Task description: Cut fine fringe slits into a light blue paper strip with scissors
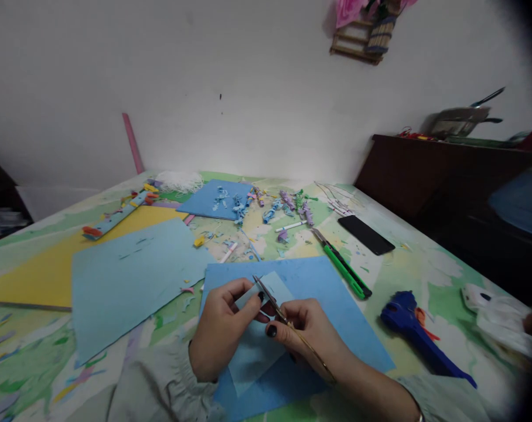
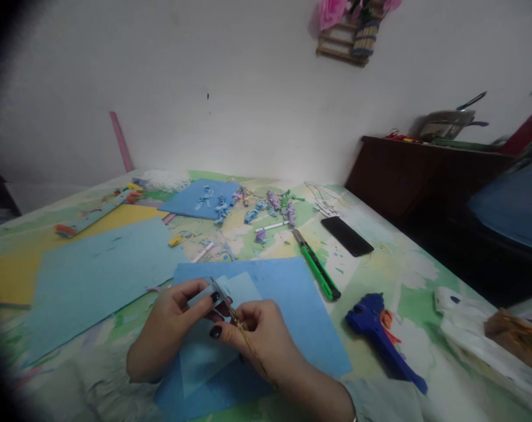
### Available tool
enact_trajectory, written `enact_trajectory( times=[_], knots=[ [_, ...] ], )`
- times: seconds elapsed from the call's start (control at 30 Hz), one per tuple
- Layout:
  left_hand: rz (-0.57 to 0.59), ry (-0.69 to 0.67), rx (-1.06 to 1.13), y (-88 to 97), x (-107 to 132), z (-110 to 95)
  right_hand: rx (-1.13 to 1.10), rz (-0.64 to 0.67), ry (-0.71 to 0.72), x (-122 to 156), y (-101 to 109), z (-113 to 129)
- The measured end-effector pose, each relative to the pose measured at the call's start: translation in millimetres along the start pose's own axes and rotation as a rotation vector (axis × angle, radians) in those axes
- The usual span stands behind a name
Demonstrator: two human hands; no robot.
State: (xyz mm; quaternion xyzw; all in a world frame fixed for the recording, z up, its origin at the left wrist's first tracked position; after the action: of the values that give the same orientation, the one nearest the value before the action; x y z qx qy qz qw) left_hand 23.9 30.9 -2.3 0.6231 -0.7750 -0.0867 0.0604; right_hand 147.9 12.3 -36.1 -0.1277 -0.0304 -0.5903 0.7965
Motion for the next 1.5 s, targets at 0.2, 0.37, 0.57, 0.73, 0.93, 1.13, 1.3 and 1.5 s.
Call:
enact_trajectory(
  times=[0.2,0.37,0.57,0.73,0.93,1.13,1.3,1.5],
  knots=[
    [-0.005,-0.005,0.002,0.3,-0.8,-0.6,-0.004,-0.012,-0.021,-0.2,-1.0,1.2],
    [0.003,-0.009,0.011,0.1,0.3,0.6,-0.011,0.004,-0.009,0.2,-2.0,1.8],
    [0.008,-0.006,0.023,-0.5,-0.1,0.0,0.006,-0.017,-0.031,-1.1,0.2,-0.4],
    [0.011,-0.014,0.015,-0.8,0.0,-1.2,-0.009,-0.013,-0.014,-1.3,0.4,0.1],
    [0.021,-0.020,0.007,-1.2,-0.7,1.3,-0.016,-0.020,-0.026,-0.8,-0.4,0.9],
    [0.021,-0.013,0.020,-1.0,-1.1,2.1,-0.028,-0.010,-0.011,-1.2,0.3,-0.2],
    [0.025,-0.028,0.022,-1.4,-0.2,0.6,-0.013,-0.011,-0.009,-1.3,2.0,-1.0],
    [0.020,-0.011,0.029,-1.4,-1.2,1.2,-0.019,-0.017,-0.021,-0.9,0.9,-0.6]
  ],
)
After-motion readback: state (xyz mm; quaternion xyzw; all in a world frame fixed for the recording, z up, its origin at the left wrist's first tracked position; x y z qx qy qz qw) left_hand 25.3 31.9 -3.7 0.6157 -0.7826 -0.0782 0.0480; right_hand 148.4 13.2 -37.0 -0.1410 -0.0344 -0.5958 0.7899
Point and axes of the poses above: each hand's wrist, its own x-axis away from the middle knuckle, its own y-axis out of the back of the hand, z = x × y, the point moved 5 cm from there along -x, towards the middle knuckle, and after that the axes turned 11 degrees about -x, right-handed, at the moved point
